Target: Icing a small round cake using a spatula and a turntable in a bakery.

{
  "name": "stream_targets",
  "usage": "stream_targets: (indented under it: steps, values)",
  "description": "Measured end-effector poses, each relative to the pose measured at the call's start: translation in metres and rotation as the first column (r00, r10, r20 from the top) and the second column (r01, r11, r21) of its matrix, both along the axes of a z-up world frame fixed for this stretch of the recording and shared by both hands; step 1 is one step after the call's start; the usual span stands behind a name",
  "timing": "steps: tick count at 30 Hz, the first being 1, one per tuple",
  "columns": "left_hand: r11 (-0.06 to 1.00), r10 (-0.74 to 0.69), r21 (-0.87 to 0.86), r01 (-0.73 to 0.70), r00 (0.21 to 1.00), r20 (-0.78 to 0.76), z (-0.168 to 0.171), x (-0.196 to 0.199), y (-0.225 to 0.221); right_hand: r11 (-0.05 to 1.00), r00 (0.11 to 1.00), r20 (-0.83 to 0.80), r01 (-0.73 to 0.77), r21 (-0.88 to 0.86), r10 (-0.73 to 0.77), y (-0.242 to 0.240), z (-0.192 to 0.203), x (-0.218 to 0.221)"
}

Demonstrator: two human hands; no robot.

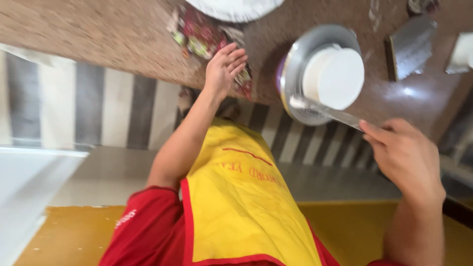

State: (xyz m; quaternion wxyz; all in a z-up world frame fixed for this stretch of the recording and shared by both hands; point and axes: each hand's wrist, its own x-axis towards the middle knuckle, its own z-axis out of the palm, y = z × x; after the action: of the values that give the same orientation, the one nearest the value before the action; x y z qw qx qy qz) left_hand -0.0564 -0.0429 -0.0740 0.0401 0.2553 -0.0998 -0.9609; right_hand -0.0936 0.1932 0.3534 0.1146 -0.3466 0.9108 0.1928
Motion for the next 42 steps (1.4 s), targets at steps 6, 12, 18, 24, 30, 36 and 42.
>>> stream_targets:
  steps: [6,12,18,24,30,36,42]
  values:
    - [0.99,0.141,0.016,-0.141,0.99,0.007,0.007,-0.017,-0.064,0.55,0.888,0.404,0.455,-0.7,-0.22,-0.009,-0.192,0.02]
    - [0.997,0.08,-0.014,-0.079,0.996,0.033,-0.002,-0.044,-0.096,0.462,0.959,0.227,0.282,-0.841,-0.172,-0.133,-0.334,-0.004]
    - [0.991,0.116,-0.085,-0.106,0.985,0.127,0.019,-0.034,-0.115,0.662,0.945,0.271,0.323,-0.676,-0.184,-0.07,-0.328,0.058]
    - [0.981,0.056,-0.192,-0.025,0.987,0.153,-0.012,-0.008,-0.094,0.392,0.946,0.149,0.258,-0.883,-0.288,0.049,-0.164,0.103]
    - [0.737,-0.512,-0.297,0.607,0.789,0.34,0.107,-0.011,0.069,-0.371,0.362,0.677,0.626,-0.686,-0.641,0.252,-0.202,0.074]
    - [0.906,-0.19,-0.321,0.276,0.942,0.276,0.069,-0.037,0.094,-0.046,0.366,0.595,0.825,-0.564,-0.715,0.354,-0.307,-0.051]
    - [0.903,0.034,-0.413,0.115,0.941,0.337,0.061,-0.006,0.105,0.136,0.449,0.506,0.831,-0.54,-0.736,0.327,-0.37,-0.223]
